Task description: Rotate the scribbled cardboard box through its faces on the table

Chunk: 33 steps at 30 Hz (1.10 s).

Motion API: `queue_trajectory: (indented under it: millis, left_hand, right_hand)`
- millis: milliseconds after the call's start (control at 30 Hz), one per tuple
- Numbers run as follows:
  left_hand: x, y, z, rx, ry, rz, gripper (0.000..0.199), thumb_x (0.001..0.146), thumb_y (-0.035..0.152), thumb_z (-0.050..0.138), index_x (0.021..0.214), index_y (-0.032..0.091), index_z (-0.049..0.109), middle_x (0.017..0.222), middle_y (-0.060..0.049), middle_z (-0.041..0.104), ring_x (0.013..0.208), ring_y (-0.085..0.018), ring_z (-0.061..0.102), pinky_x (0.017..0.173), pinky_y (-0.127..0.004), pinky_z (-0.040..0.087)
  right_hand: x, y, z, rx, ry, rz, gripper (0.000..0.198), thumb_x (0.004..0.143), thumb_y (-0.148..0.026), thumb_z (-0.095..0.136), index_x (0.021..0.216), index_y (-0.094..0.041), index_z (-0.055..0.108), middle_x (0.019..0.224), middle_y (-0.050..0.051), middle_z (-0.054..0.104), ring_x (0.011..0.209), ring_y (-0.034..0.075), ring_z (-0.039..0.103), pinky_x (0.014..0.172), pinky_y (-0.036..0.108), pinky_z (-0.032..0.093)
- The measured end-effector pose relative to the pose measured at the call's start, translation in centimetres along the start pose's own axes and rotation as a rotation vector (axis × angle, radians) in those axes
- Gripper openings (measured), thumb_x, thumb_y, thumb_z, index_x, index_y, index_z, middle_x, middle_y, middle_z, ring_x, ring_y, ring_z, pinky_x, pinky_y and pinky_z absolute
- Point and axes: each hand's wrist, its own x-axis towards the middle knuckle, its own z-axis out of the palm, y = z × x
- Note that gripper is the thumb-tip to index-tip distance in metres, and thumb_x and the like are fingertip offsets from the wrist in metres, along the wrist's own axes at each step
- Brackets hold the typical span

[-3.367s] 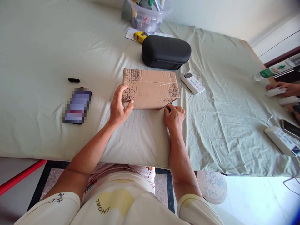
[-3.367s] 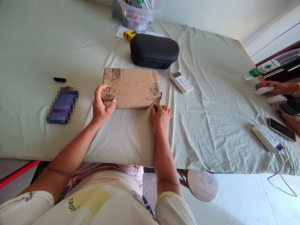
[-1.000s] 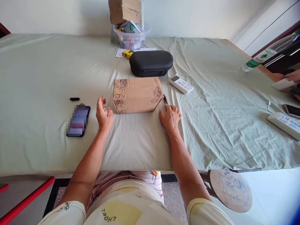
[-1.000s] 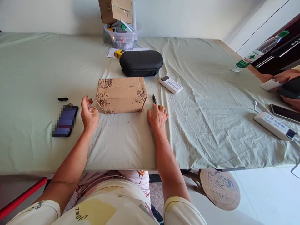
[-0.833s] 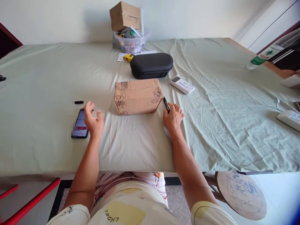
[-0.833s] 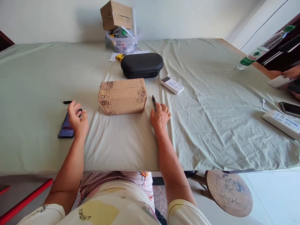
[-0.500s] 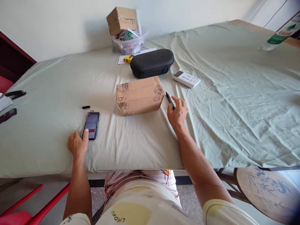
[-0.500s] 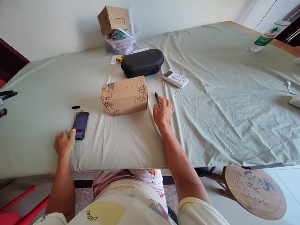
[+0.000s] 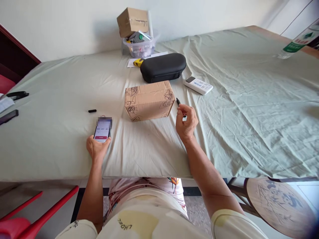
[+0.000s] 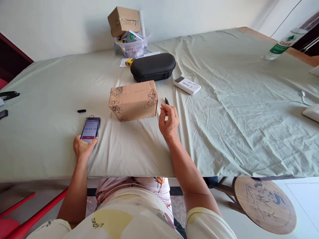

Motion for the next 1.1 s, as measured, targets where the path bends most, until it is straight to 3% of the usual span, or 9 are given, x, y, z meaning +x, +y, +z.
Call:
queue_trajectory:
  millis: [167, 300, 367, 467, 533, 667, 833, 967, 1100]
  left_hand:
    - [-4.3, 3.2, -0.7, -0.27, 0.071, -0.142, 0.079, 0.066, 0.049, 0.081, 0.132, 0.017, 0.05, 0.121, -0.014, 0.07, 0.117, -0.034, 0.07, 0.107, -0.05, 0.056]
    - [-6.9, 6.6, -0.2, -0.573, 0.097, -0.058, 0.072, 0.067, 0.044, 0.082, 0.125, 0.022, 0.044, 0.104, -0.003, 0.067, 0.089, -0.022, 0.07, 0.09, -0.041, 0.059]
    - [-7.9, 8.3, 0.4, -0.666, 0.083, -0.005, 0.074, 0.067, 0.046, 0.083, 0.124, 0.023, 0.042, 0.101, -0.002, 0.064, 0.081, -0.019, 0.067, 0.083, -0.038, 0.058]
    - [-9.2, 10.7, 1.6, -0.743, 0.058, 0.078, 0.079, 0.066, 0.05, 0.086, 0.125, 0.023, 0.039, 0.104, -0.003, 0.065, 0.085, -0.02, 0.069, 0.08, -0.036, 0.058]
    - [-9.9, 11.9, 2.4, -0.744, 0.066, 0.116, 0.081, 0.065, 0.05, 0.088, 0.125, 0.024, 0.039, 0.107, -0.005, 0.065, 0.091, -0.022, 0.07, 0.082, -0.037, 0.058]
    - [-10.7, 13.1, 3.5, -0.723, 0.086, 0.108, 0.08, 0.066, 0.051, 0.089, 0.124, 0.025, 0.039, 0.11, -0.007, 0.065, 0.097, -0.024, 0.071, 0.086, -0.04, 0.059]
    - [-11.3, 13.8, 3.8, -0.741, 0.1, 0.099, 0.08, 0.067, 0.051, 0.088, 0.125, 0.023, 0.04, 0.112, -0.009, 0.066, 0.096, -0.025, 0.071, 0.084, -0.04, 0.059]
    - [-11.6, 13.8, 3.8, -0.734, 0.111, 0.108, 0.082, 0.068, 0.05, 0.087, 0.129, 0.022, 0.04, 0.114, -0.01, 0.067, 0.097, -0.026, 0.072, 0.085, -0.04, 0.059]
    - [-9.9, 11.8, 2.7, -0.616, 0.092, 0.066, 0.087, 0.067, 0.051, 0.088, 0.133, 0.02, 0.041, 0.119, -0.011, 0.068, 0.104, -0.028, 0.073, 0.091, -0.042, 0.06]
  right_hand:
    - [-1.5, -3.2, 0.2, 0.21, -0.168, -0.084, 0.021, 0.104, -0.019, 0.052, 0.12, -0.025, 0.065, 0.087, 0.0, 0.074, 0.069, 0.011, 0.066, 0.067, 0.026, 0.058]
    - [-3.2, -4.9, 0.7, 0.482, -0.626, -0.038, 0.031, 0.107, -0.029, 0.053, 0.136, -0.022, 0.059, 0.083, -0.002, 0.073, 0.067, 0.01, 0.064, 0.07, 0.025, 0.058]
    - [-3.9, -5.7, 0.8, 0.598, -0.891, -0.001, 0.048, 0.106, -0.041, 0.058, 0.148, -0.02, 0.051, 0.089, 0.0, 0.076, 0.071, 0.011, 0.068, 0.072, 0.026, 0.059]
    - [-4.6, -6.7, 0.9, 0.702, -1.202, 0.094, 0.074, 0.099, -0.057, 0.068, 0.156, -0.018, 0.042, 0.1, 0.005, 0.08, 0.08, 0.016, 0.074, 0.077, 0.031, 0.062]
    - [-4.9, -7.3, 0.9, 0.734, -1.302, 0.182, 0.068, 0.096, -0.059, 0.07, 0.146, -0.018, 0.049, 0.101, 0.007, 0.08, 0.084, 0.02, 0.077, 0.077, 0.035, 0.064]
    - [-5.4, -7.7, 1.0, 0.682, -1.304, 0.305, 0.035, 0.096, -0.051, 0.068, 0.114, -0.023, 0.056, 0.089, 0.003, 0.077, 0.076, 0.02, 0.073, 0.071, 0.035, 0.063]
    - [-6.3, -6.7, 1.4, 0.559, -1.201, 0.283, 0.033, 0.102, -0.057, 0.056, 0.101, -0.024, 0.055, 0.079, 0.0, 0.068, 0.068, 0.017, 0.065, 0.065, 0.033, 0.058]
    - [-6.5, -6.7, 1.5, 0.507, -1.201, 0.23, 0.041, 0.105, -0.062, 0.048, 0.105, -0.023, 0.059, 0.076, 0.0, 0.066, 0.067, 0.017, 0.062, 0.065, 0.032, 0.057]
    - [-5.8, -6.8, 1.2, 0.623, -1.217, 0.197, 0.05, 0.106, -0.057, 0.053, 0.137, -0.019, 0.056, 0.09, 0.003, 0.075, 0.074, 0.015, 0.068, 0.074, 0.03, 0.059]
